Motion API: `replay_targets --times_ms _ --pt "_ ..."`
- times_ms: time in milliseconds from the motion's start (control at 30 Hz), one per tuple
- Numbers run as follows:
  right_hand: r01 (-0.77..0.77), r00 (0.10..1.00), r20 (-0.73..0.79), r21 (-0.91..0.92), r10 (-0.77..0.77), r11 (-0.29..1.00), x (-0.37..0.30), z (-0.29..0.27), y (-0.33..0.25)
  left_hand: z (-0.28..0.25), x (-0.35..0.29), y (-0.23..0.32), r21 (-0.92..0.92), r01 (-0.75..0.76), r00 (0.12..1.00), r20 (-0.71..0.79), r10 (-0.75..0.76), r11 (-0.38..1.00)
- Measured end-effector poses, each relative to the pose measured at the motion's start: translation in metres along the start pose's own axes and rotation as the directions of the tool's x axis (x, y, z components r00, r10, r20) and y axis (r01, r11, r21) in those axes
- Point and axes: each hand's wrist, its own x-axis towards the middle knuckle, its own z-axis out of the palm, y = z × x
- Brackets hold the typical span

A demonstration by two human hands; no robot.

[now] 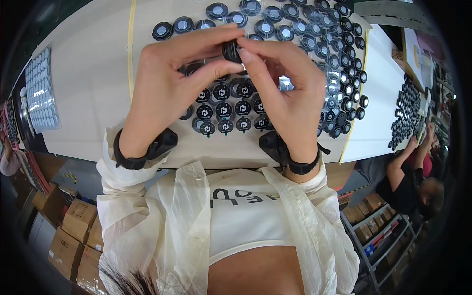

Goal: The recorder is manually assembling small circular electronic components by pressing parts together at a production workbench.

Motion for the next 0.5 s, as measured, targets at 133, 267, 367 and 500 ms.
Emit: replay_targets --times_ms 133,267,367,500 --pt "0.19 0.97 -0.2 0.264 -0.139 0.946 0.009 0.019 0.01 -0.029 0.038 -0.004 0.099 0.048 0.998 0.03 -0.051 0.994" --pt "0.099 0.972 -0.232 0.292 -0.03 0.951 0.005 0.005 0.013 -0.073 0.122 -0.003 0.624 -0.139 0.99 0.078 0.116 0.769" --pt "0.167 0.983 -0.094 0.091 -0.158 0.982 0.003 -0.006 0.004 -0.119 0.145 -0.01 0.862 -0.05 0.998 0.028 0.051 0.504" --pt "0.18 0.979 0.122 -0.135 -0.164 0.974 -0.003 -0.011 -0.001 -0.103 0.135 -0.026 0.908 -0.002 0.985 -0.071 0.16 0.419"
